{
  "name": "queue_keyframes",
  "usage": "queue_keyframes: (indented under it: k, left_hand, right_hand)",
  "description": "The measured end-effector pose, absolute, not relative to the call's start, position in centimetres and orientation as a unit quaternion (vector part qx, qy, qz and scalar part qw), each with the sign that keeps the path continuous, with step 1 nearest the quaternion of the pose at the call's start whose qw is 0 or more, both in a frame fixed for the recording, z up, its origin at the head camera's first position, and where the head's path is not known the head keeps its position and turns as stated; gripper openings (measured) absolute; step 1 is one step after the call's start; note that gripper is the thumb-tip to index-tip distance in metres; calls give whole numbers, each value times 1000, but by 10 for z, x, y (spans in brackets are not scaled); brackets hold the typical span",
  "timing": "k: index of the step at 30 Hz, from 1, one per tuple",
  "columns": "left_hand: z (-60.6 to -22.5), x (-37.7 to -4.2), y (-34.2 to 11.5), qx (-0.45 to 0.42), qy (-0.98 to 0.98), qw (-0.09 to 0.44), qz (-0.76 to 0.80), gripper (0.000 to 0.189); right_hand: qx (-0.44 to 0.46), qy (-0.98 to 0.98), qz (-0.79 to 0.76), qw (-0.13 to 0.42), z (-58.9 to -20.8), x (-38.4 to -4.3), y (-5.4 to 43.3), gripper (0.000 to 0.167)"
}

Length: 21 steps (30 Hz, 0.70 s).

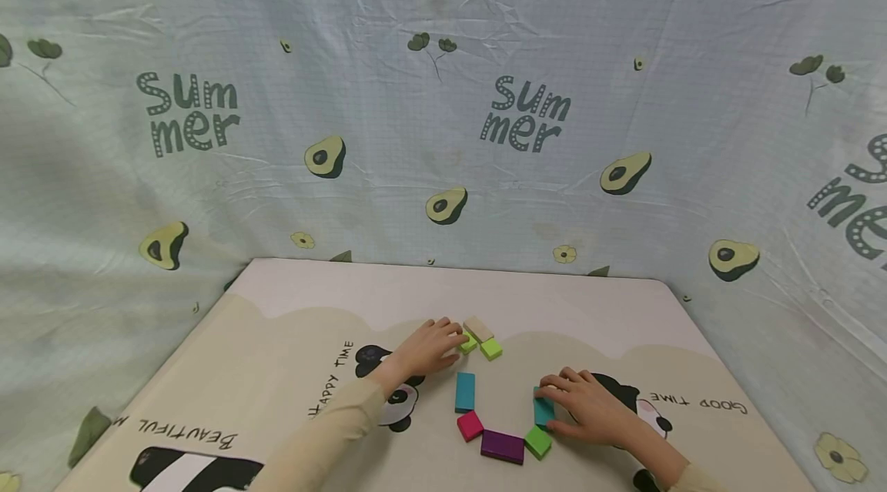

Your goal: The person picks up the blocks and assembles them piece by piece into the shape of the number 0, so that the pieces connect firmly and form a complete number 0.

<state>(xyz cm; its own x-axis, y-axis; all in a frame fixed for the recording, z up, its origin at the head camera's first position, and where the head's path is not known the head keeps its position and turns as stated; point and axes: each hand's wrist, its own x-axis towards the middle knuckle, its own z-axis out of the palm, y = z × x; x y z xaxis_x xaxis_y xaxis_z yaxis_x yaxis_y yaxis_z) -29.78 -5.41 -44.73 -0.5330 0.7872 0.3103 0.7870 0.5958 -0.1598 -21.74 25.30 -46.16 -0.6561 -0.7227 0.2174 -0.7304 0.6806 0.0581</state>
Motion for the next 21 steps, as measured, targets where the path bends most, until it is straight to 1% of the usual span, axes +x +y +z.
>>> queue_keyframes:
  k: [4, 11, 21]
  left_hand:
    - [-450, -302, -50, -436, -881, 183, -1, 29]
    - [-456, -309, -45, -415, -893, 175, -8, 30]
    - [-461, -314, -39, -411, -894, 180, 3, 28]
  right_hand:
    - [397, -911, 19, 110, -461, -217, 252, 38]
    - [405, -906, 19, 120, -460, -216, 253, 37]
    - [404, -908, 22, 108, -459, -215, 253, 36]
